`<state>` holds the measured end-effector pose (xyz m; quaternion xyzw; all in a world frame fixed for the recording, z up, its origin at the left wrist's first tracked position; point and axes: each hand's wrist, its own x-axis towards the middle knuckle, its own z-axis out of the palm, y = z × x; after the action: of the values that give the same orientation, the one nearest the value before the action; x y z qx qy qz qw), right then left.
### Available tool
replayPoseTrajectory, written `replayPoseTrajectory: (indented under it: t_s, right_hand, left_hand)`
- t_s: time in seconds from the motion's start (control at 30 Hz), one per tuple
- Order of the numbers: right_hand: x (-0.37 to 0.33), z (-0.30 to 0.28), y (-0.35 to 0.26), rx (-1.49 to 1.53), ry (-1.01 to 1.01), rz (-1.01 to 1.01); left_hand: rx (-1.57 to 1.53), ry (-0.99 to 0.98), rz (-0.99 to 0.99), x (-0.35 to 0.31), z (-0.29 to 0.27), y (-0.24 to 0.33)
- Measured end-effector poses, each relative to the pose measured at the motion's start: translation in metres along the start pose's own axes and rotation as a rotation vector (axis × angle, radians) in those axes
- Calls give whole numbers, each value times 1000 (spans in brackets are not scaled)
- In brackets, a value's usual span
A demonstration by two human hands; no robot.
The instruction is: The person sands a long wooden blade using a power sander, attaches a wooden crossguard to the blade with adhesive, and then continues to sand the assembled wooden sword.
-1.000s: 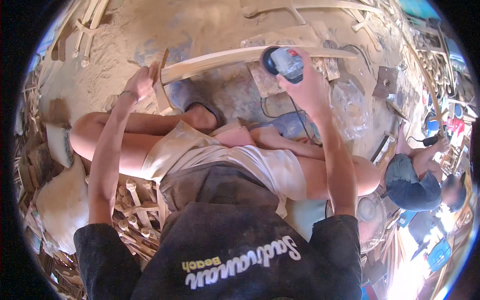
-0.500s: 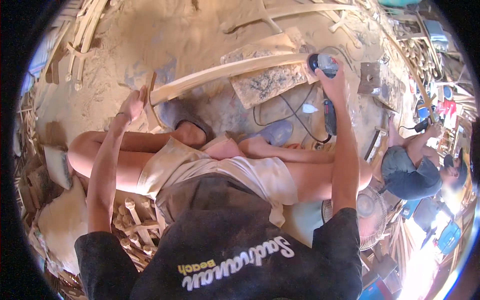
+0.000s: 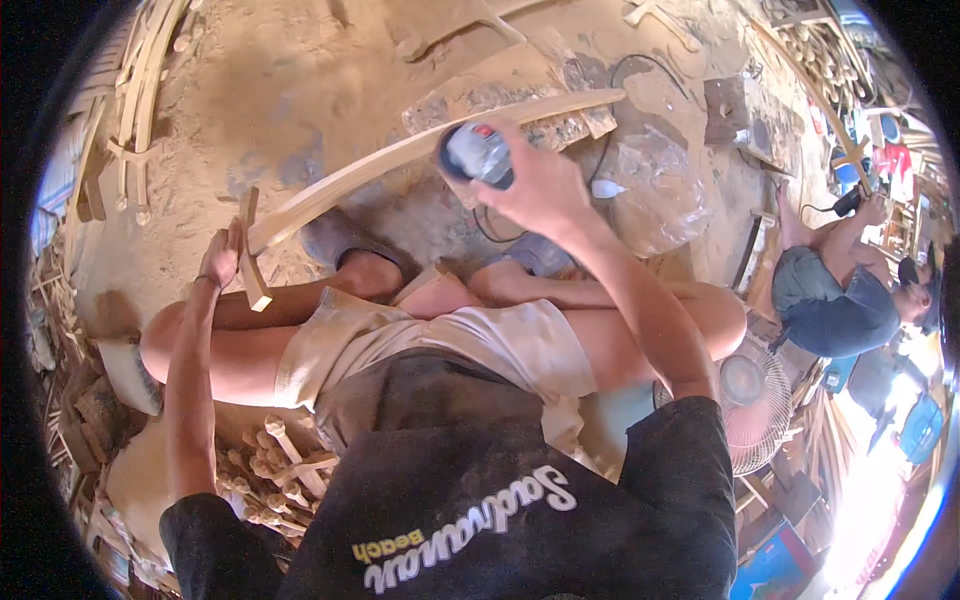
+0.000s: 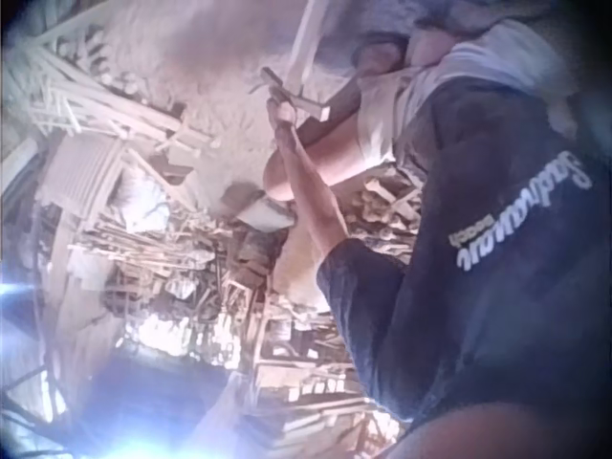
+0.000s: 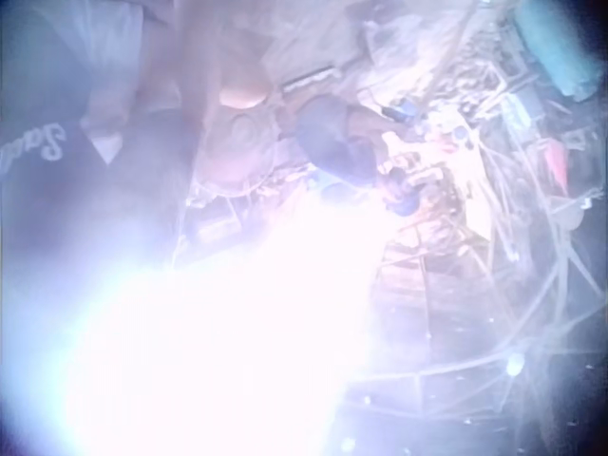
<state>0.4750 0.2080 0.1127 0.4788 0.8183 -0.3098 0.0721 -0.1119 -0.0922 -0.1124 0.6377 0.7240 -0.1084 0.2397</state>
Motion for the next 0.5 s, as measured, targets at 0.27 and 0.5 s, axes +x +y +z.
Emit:
replayPoseTrajectory:
  t_s: [0.27,0.5]
  right_hand:
    - [19,-25,156,124,343,104]
    - [39,-39,219,173,453,146]
  left_hand:
    - [-378,80,-156,-8,-6,-20]
    - [-580,-39,-365,4,-45,49]
